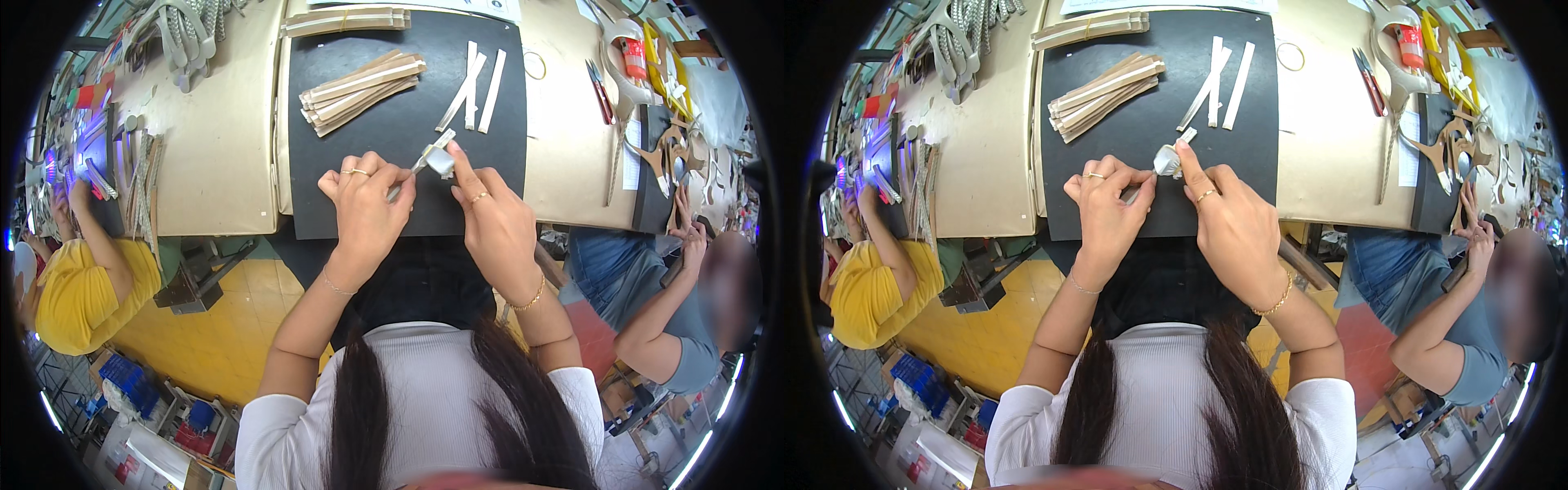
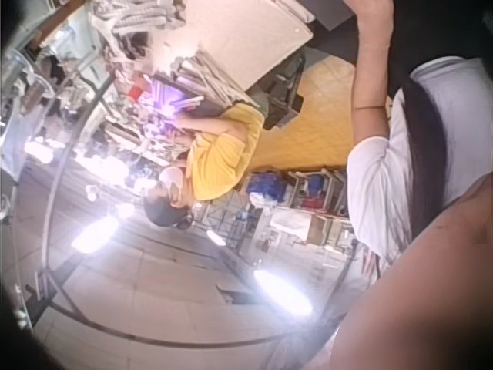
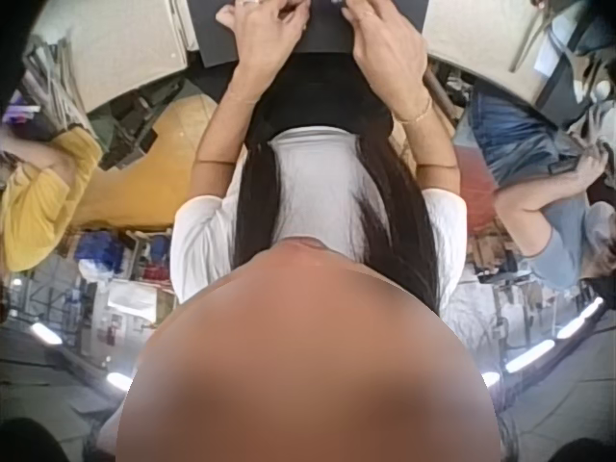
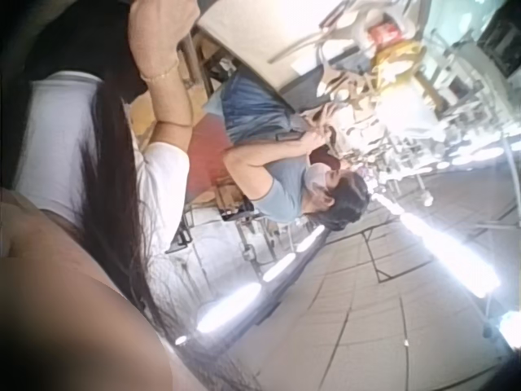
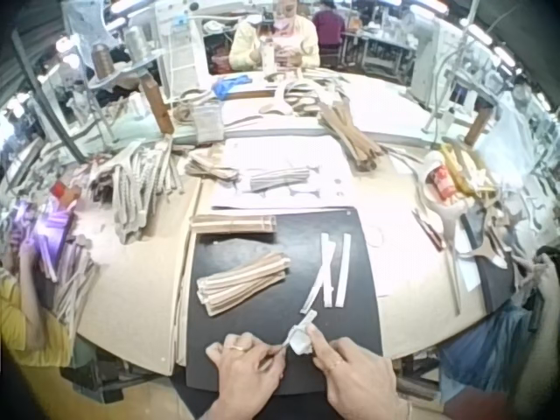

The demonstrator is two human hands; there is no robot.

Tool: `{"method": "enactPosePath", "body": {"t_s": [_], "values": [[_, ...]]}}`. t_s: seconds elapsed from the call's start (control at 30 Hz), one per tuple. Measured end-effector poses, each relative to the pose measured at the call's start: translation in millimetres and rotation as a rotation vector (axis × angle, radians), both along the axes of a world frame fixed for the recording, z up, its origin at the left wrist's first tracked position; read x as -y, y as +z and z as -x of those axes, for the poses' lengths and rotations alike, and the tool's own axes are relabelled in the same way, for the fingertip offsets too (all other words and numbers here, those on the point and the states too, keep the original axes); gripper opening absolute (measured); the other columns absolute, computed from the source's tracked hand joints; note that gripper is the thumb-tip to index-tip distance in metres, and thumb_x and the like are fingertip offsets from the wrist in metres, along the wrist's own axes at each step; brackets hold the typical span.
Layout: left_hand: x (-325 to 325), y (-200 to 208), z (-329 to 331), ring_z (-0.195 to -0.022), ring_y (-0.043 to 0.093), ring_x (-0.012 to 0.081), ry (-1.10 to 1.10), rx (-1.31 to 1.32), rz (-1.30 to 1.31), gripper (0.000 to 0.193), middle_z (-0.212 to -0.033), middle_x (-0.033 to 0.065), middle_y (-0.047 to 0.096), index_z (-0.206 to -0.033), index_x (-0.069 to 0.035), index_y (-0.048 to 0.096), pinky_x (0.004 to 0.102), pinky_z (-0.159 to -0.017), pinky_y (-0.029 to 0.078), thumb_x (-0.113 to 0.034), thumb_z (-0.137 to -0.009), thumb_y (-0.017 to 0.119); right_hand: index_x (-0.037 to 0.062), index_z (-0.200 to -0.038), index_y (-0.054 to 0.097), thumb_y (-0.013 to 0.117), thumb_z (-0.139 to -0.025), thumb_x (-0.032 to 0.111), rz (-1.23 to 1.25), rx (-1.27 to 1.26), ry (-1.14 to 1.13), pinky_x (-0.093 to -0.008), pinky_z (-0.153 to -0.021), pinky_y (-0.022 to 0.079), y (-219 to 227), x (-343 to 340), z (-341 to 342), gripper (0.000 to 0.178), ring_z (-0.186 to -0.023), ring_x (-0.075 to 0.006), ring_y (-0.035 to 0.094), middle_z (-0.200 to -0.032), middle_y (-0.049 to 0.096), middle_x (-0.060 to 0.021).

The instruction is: The person repeatedly picks up thin strips of material and uses a small handheld tool to press or shape them. The person places the treated strips on the table and continues the process with additional strips from a nearby pile.

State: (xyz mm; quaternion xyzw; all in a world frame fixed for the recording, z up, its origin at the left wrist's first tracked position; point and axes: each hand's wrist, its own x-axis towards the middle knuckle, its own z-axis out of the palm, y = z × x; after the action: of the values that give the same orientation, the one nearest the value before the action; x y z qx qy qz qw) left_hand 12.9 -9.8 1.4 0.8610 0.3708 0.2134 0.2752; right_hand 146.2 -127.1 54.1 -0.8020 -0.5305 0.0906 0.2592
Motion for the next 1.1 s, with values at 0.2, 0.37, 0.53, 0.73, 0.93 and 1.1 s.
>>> {"method": "enactPosePath", "body": {"t_s": [0.2, 0.37, 0.53, 0.73, 0.93, 1.1], "values": [[0, 2, -1, -0.087, 0.056, 0.0192, -0.010, -0.028, -0.002, 0.008, -0.081, -0.0021, 0.061, -0.080, -0.011, 0.076, 0.0402, -0.088, 0.028, -0.015, -0.079, 0.082, 0.0154, -0.148, 0.059, 0.071, -0.091, 0.006, 0.046, 0.012, 0.039, -0.0385, -0.060, 0.052, 1, -6, 3, 0.059, -0.067, -0.0257, 0.065, -0.087, 0.064, -0.0069], [2, 1, -1, -0.087, 0.056, 0.0191, 0.000, -0.009, -0.023, 0.007, -0.082, -0.0017, 0.061, -0.080, -0.011, 0.076, 0.0400, -0.087, 0.027, -0.015, -0.079, 0.082, 0.0146, -0.149, 0.058, 0.070, -0.091, 0.007, -0.225, -0.041, -0.022, -0.0384, -0.059, 0.053, -5, -3, 0, 0.059, -0.065, -0.0252, 0.064, -0.083, 0.061, -0.0066], [2, 2, 3, -0.086, 0.055, 0.0180, -0.013, -0.031, -0.043, 0.008, -0.085, -0.0027, 0.062, -0.086, -0.012, 0.078, 0.0390, -0.087, 0.027, -0.016, -0.080, 0.082, 0.0175, -0.150, 0.057, 0.068, -0.094, 0.009, 0.086, 0.045, 0.035, -0.0385, -0.058, 0.052, -11, 3, 9, 0.058, -0.065, -0.0245, 0.064, -0.082, 0.060, -0.0064], [4, 2, 12, -0.087, 0.055, 0.0173, 0.011, 0.012, 0.008, 0.009, -0.085, -0.0044, 0.063, -0.089, -0.012, 0.080, 0.0386, -0.088, 0.027, -0.017, -0.081, 0.082, 0.0181, -0.150, 0.057, 0.069, -0.094, 0.010, 0.041, 0.035, 0.062, -0.0388, -0.058, 0.052, -11, -2, 0, 0.057, -0.065, -0.0249, 0.064, -0.082, 0.060, -0.0064], [3, 2, 11, -0.086, 0.055, 0.0175, 0.012, -0.004, 0.006, 0.006, -0.084, -0.0037, 0.063, -0.085, -0.012, 0.079, 0.0386, -0.088, 0.028, -0.016, -0.081, 0.082, 0.0162, -0.149, 0.056, 0.069, -0.093, 0.009, -0.231, -0.049, 0.030, -0.0397, -0.058, 0.052, 2, -1, 7, 0.058, -0.066, -0.0261, 0.065, -0.085, 0.061, -0.0076], [2, 2, 7, -0.086, 0.055, 0.0181, -0.002, -0.011, -0.009, 0.007, -0.083, -0.0027, 0.062, -0.084, -0.011, 0.078, 0.0388, -0.087, 0.028, -0.015, -0.080, 0.082, 0.0142, -0.150, 0.055, 0.070, -0.092, 0.007, 0.053, 0.020, 0.074, -0.0395, -0.059, 0.053, -4, -7, 0, 0.060, -0.072, -0.0262, 0.067, -0.090, 0.064, -0.0078]]}}
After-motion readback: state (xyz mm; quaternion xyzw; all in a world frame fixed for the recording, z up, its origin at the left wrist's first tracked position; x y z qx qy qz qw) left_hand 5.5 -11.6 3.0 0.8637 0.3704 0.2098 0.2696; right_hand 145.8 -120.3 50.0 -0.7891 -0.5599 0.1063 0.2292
